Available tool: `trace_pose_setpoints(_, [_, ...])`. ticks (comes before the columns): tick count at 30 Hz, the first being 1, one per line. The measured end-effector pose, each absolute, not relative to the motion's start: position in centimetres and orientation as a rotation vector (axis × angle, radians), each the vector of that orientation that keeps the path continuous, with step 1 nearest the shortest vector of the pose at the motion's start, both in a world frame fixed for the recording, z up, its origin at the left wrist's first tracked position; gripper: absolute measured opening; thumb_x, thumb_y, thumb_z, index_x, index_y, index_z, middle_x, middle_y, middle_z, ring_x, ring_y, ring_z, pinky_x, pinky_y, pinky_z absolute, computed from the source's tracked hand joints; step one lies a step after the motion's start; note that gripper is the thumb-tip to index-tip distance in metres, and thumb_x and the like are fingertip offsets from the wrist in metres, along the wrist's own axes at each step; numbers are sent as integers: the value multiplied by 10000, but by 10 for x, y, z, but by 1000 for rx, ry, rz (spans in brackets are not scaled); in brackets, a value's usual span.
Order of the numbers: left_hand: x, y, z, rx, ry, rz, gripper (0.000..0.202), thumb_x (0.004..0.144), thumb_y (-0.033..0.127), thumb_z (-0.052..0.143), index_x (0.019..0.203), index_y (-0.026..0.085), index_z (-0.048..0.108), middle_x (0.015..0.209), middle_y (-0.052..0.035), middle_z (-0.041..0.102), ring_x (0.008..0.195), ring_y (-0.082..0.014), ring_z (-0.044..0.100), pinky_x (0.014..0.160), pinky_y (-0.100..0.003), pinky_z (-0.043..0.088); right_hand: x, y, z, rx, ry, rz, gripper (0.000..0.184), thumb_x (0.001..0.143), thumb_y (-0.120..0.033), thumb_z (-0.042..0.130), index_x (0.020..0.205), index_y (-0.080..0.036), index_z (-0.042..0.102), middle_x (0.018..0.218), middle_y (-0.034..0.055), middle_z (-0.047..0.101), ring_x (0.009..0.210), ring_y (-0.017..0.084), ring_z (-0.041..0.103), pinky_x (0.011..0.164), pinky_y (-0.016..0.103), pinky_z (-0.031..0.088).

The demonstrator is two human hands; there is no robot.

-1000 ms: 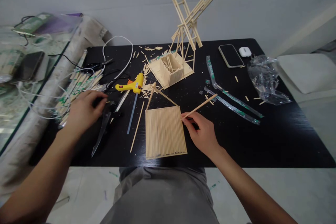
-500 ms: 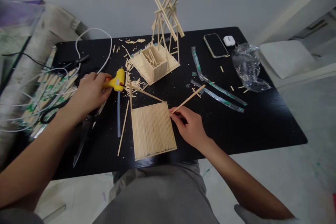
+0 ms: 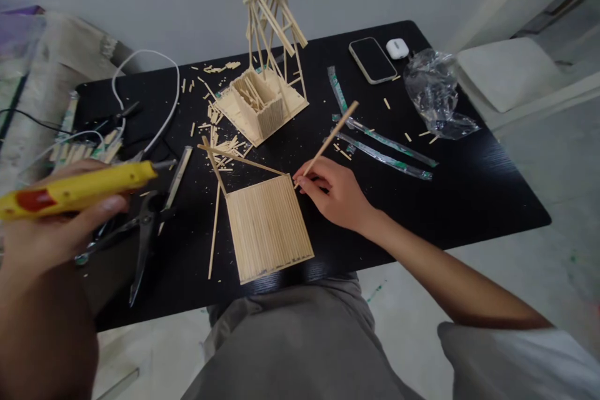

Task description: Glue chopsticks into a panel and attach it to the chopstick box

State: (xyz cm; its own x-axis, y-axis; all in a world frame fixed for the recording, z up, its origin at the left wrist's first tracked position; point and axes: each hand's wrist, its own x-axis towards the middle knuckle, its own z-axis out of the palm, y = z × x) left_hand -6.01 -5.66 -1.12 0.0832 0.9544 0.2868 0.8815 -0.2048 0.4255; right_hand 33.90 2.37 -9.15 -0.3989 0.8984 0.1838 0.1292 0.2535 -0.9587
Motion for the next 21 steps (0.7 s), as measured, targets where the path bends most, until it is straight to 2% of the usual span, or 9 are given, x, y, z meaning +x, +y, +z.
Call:
trace_pose_setpoints(2, [-51, -59, -5, 2333, 1548, 715, 84, 960, 280, 751, 986, 207, 716, 1097, -43, 757, 964, -201, 720, 900, -345, 610, 338, 37, -87, -903, -1779, 1215, 141, 1032, -328, 709, 984, -212, 772, 1024, 48, 748, 786, 146, 784, 732, 284, 720])
trace_pose_setpoints(4, [-36, -56, -1, 2357, 1295, 588, 130, 970, 261, 767, 1095, 240, 737, 1151, -33, 759, 995, -188, 733, 888, -309, 611, 336, 47, -85, -879, -1830, 1178, 131, 1050, -326, 690, 1035, -220, 765, 1010, 41, 764, 764, 137, 780, 732, 275, 713])
trace_pose_setpoints(7, [-11, -49, -7, 2331, 1082, 401, 200, 1081, 311, 586, 1239, 240, 684, 1236, -68, 756, 1067, -208, 747, 901, -317, 625, 332, 55, -89, -857, -1815, 1085, 134, 1060, -339, 693, 1149, -242, 717, 969, 18, 774, 819, 149, 793, 772, 282, 707])
trace_pose_setpoints(9, [5, -46, -15, 2404, 1023, 379, 284, 1133, 346, 434, 1258, 212, 652, 1206, -102, 762, 1015, -223, 764, 854, -342, 637, 331, 55, -93, -865, -1761, 1044, 154, 1057, -358, 709, 1165, -253, 680, 973, 12, 774, 845, 154, 798, 769, 283, 705])
trace_pose_setpoints(11, [19, -44, -24, 2512, 1001, 380, 330, 1149, 361, 376, 1244, 183, 636, 1142, -121, 770, 932, -234, 774, 784, -360, 636, 332, 53, -97, -881, -1728, 1044, 159, 1053, -369, 719, 1150, -254, 667, 975, 12, 777, 842, 152, 799, 749, 276, 703])
trace_pose_setpoints(17, [41, -44, -44, 2576, 1050, 426, 305, 1157, 347, 373, 1199, 167, 616, 1070, -116, 756, 872, -224, 763, 666, -335, 591, 336, 49, -103, -907, -1689, 1185, 123, 1031, -368, 749, 1055, -258, 699, 930, -2, 771, 785, 149, 792, 724, 273, 698])
trace_pose_setpoints(21, [39, -43, -51, 2567, 1038, 427, 216, 1130, 273, 442, 1222, 169, 608, 1080, -109, 752, 921, -222, 761, 676, -327, 591, 337, 48, -100, -912, -1715, 1201, 104, 1017, -350, 767, 1022, -258, 720, 914, -16, 751, 753, 137, 765, 704, 260, 674])
